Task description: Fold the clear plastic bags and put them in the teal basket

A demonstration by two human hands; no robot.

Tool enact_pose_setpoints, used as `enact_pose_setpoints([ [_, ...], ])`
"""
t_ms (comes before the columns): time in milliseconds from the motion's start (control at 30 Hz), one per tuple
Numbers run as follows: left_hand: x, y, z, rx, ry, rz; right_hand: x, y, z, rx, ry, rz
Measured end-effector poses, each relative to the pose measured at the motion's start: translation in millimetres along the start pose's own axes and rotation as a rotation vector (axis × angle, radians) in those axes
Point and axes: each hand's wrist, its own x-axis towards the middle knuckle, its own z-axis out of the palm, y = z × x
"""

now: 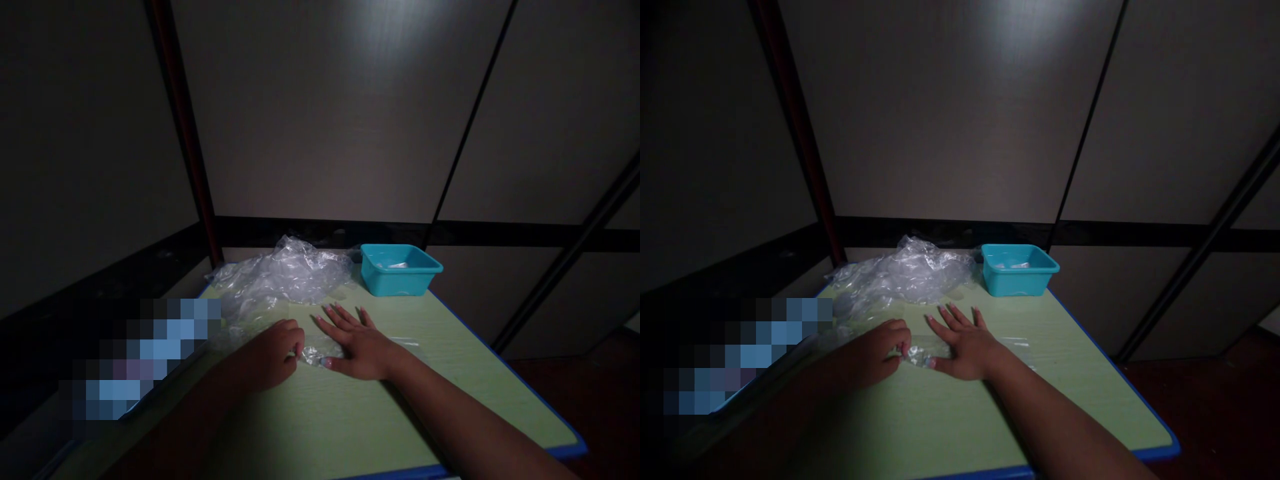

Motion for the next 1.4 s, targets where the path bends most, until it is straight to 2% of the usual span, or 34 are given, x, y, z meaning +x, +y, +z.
enact_pose_setpoints([
  [533,-1,7,-13,-0.001,-0.079,-0.065,0,1,0,-0.016,-0.002,-0.008],
  [733,-3,7,-13,-0.033,-0.054,-0.065,0,1,0,-0.012,0.004,-0.009],
  [933,0,6,-2,-0.008,0.007,-0.054,0,1,1,-0.011,0.009,-0.010],
  [1100,3,2,2,0.011,0.013,-0.034,1,1,1,-0.011,0.000,-0.007],
  [1400,4,8,-5,-0.019,-0.018,-0.023,0,0,0,-0.008,0.002,0.000],
])
